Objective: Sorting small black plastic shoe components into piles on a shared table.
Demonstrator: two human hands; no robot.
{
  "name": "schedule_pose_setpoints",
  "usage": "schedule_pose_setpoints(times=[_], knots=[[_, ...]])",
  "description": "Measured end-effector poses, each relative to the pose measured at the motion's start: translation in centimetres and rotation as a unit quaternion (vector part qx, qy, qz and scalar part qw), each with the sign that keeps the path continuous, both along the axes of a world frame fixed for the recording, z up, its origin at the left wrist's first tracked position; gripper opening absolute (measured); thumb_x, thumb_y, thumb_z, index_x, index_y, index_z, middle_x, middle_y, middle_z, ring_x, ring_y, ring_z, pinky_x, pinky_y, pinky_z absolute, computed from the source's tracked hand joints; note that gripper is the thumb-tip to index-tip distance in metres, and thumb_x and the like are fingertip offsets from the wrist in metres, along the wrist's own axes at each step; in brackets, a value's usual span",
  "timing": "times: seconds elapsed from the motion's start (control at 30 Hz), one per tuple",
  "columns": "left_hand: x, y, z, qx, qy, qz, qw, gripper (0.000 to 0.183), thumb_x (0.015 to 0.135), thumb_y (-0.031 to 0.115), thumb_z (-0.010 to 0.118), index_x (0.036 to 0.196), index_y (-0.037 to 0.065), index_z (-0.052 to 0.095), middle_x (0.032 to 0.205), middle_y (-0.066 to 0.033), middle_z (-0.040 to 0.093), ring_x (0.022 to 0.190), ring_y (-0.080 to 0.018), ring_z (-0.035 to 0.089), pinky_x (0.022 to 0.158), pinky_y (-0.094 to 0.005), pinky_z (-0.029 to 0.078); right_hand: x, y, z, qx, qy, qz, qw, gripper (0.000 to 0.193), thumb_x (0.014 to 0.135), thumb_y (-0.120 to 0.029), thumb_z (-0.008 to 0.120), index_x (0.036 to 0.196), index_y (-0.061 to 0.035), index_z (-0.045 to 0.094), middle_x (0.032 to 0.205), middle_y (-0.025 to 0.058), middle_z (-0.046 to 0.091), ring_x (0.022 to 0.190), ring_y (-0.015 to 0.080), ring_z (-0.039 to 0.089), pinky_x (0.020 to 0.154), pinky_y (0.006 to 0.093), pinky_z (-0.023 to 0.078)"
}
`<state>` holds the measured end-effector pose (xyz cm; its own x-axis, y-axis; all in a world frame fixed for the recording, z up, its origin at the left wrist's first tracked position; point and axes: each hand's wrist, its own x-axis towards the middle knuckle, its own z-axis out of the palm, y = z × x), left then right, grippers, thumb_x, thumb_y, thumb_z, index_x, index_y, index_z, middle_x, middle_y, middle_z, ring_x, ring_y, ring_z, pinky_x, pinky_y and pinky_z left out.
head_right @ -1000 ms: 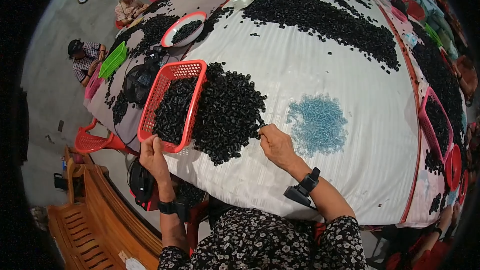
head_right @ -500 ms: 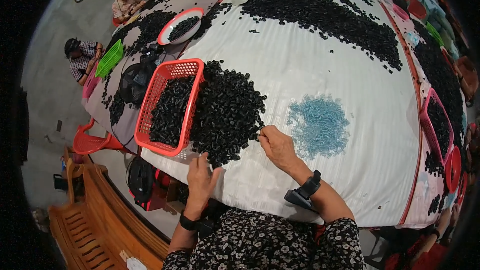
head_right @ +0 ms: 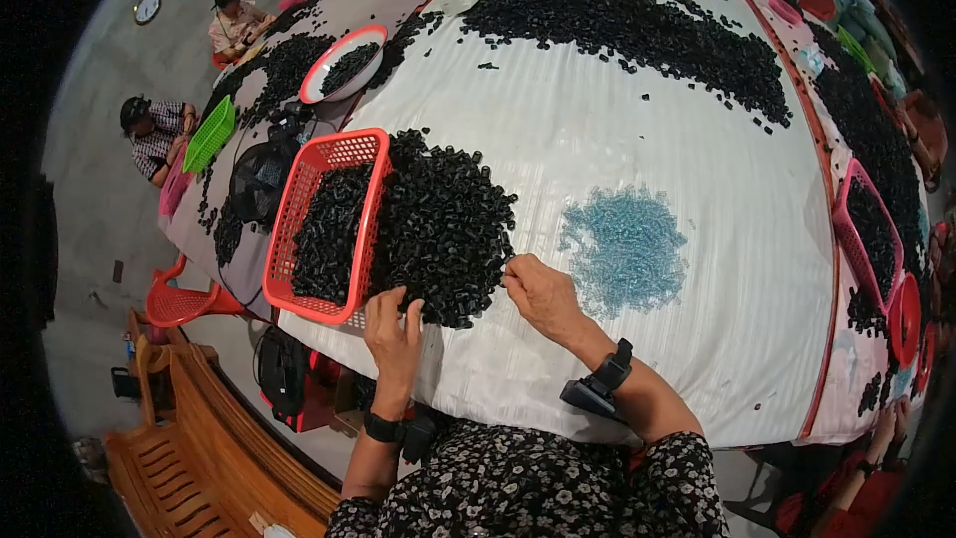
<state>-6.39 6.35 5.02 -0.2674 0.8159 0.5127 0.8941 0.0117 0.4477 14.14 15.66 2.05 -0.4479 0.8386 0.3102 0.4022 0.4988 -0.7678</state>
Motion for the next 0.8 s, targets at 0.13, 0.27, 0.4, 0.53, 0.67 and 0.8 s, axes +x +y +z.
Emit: schedule_pose_setpoints(times=[0.13,0.27,0.4,0.53,0.67,0.8], knots=[[2.4,0.1,0.1,0.036,0.064,-0.106,0.992,0.022,0.070,0.003,0.070,0.091,0.002,0.062,0.084,-0.0116,0.056,0.077,-0.0284,0.054,0.067,-0.0376,0.044,0.1,0.0,0.1,0.003,-0.003,-0.006,1.000,0.010,0.084,-0.010,0.058,0.088,-0.0037,0.053,0.083,0.0109,0.058,0.068,0.0291,0.059,0.059,0.0355,0.048],[4.3,1.3,-1.6,-0.034,0.137,-0.155,0.978,0.031,0.067,0.006,0.070,0.097,0.003,0.061,0.089,-0.0107,0.055,0.078,-0.0258,0.051,0.069,-0.0358,0.041,-0.1,0.0,0.2,-0.002,0.011,-0.009,1.000,0.010,0.084,-0.011,0.058,0.088,-0.0036,0.053,0.082,0.0111,0.058,0.069,0.0294,0.060,0.059,0.0359,0.048],[3.6,1.5,-2.7,-0.050,0.149,-0.166,0.973,0.032,0.070,0.003,0.068,0.101,0.002,0.060,0.090,-0.0123,0.055,0.081,-0.0276,0.052,0.072,-0.0366,0.042,-0.1,-0.1,0.2,-0.008,0.007,-0.003,1.000,0.010,0.084,-0.011,0.058,0.089,-0.0037,0.053,0.083,0.0114,0.057,0.069,0.0297,0.060,0.059,0.0364,0.048],[3.2,0.6,-1.3,0.015,0.034,-0.160,0.986,0.029,0.072,-0.002,0.067,0.100,0.001,0.060,0.089,-0.0096,0.056,0.079,-0.0213,0.055,0.071,-0.0324,0.045,0.1,-0.2,0.0,-0.001,0.016,0.003,1.000,0.009,0.084,-0.010,0.057,0.090,-0.0039,0.053,0.083,0.0121,0.057,0.070,0.0299,0.059,0.060,0.0361,0.047],[2.2,-1.1,0.6,-0.089,-0.457,-0.093,0.880,0.025,0.076,-0.003,0.068,0.099,0.001,0.060,0.085,-0.0006,0.056,0.075,-0.0083,0.053,0.067,-0.0217,0.045,0.2,-0.3,0.3,-0.001,0.055,0.004,0.999,0.008,0.084,-0.006,0.057,0.091,-0.0034,0.054,0.083,0.0127,0.056,0.072,0.0299,0.058,0.062,0.0364,0.047],[1.6,-2.4,0.5,-0.087,-0.593,-0.132,0.789,0.024,0.076,-0.004,0.069,0.097,0.002,0.059,0.087,0.0006,0.059,0.078,-0.0066,0.055,0.069,-0.0192,0.047,0.0,-0.9,1.7,0.043,0.052,0.020,0.998,0.011,0.082,0.000,0.056,0.093,-0.0020,0.055,0.085,0.0131,0.054,0.073,0.0289,0.057,0.064,0.0354,0.047]])
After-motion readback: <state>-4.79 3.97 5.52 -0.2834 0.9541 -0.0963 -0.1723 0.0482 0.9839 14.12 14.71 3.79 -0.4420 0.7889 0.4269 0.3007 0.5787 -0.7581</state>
